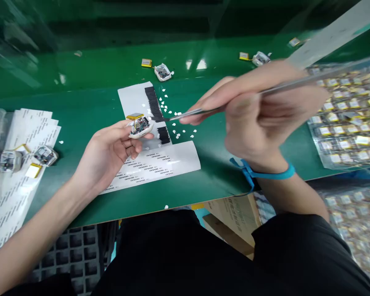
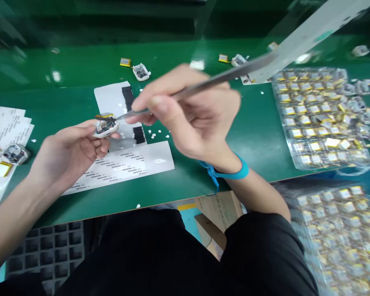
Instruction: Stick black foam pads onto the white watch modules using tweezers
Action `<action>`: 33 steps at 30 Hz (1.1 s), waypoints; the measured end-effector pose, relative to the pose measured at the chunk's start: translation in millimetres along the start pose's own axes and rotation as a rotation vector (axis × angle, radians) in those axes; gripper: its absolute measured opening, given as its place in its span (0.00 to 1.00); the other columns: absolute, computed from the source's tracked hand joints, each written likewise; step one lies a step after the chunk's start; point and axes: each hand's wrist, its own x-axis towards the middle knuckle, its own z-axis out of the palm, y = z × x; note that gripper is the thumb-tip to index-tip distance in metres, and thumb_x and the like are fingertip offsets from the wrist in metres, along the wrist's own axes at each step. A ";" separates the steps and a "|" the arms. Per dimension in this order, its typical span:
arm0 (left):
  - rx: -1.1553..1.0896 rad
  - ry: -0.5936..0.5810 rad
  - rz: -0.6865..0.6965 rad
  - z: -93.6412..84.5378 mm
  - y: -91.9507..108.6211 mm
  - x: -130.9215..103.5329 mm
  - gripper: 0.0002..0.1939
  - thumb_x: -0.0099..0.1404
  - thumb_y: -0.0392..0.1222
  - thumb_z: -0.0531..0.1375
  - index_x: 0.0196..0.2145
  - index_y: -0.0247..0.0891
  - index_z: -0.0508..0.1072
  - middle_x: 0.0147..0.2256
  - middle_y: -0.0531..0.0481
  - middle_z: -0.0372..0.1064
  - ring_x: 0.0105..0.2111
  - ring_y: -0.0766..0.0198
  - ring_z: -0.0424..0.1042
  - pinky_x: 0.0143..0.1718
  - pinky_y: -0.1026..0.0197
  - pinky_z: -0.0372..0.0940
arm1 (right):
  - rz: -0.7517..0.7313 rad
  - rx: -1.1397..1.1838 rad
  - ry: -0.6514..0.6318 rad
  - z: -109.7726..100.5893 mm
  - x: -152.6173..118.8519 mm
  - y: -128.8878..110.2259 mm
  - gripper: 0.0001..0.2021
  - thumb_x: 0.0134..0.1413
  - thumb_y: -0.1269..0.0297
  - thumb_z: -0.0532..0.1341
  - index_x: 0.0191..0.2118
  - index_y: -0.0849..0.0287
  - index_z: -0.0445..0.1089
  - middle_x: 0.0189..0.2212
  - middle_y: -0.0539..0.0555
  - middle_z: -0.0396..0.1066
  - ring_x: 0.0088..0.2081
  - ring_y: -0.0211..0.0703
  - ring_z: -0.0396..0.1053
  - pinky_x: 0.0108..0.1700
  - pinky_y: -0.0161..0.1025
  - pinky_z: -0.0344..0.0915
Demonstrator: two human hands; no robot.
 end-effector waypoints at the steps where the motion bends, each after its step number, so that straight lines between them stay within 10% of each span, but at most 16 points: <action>1: 0.031 0.000 0.022 -0.3 -2.5 0.1 0.08 0.69 0.33 0.61 0.39 0.30 0.81 0.36 0.40 0.80 0.26 0.66 0.71 0.25 0.67 0.65 | -0.085 0.020 0.011 5.3 -2.3 5.2 0.11 0.73 0.60 0.62 0.41 0.54 0.82 0.36 0.54 0.84 0.35 0.44 0.83 0.34 0.41 0.81; 10: 0.098 0.174 0.227 0.5 -12.0 0.6 0.07 0.61 0.30 0.69 0.27 0.38 0.78 0.32 0.51 0.75 0.27 0.68 0.71 0.27 0.65 0.73 | -0.383 -0.101 -0.285 9.1 -13.5 7.6 0.09 0.74 0.65 0.62 0.42 0.60 0.78 0.36 0.54 0.83 0.41 0.42 0.83 0.45 0.39 0.83; 33: 0.363 -0.010 0.168 0.7 -15.3 -13.6 0.12 0.54 0.31 0.68 0.22 0.40 0.68 0.24 0.56 0.70 0.21 0.66 0.72 0.22 0.62 0.70 | -0.152 0.039 -0.599 9.5 -13.5 -6.9 0.05 0.73 0.64 0.64 0.43 0.57 0.75 0.39 0.48 0.83 0.43 0.34 0.81 0.53 0.37 0.79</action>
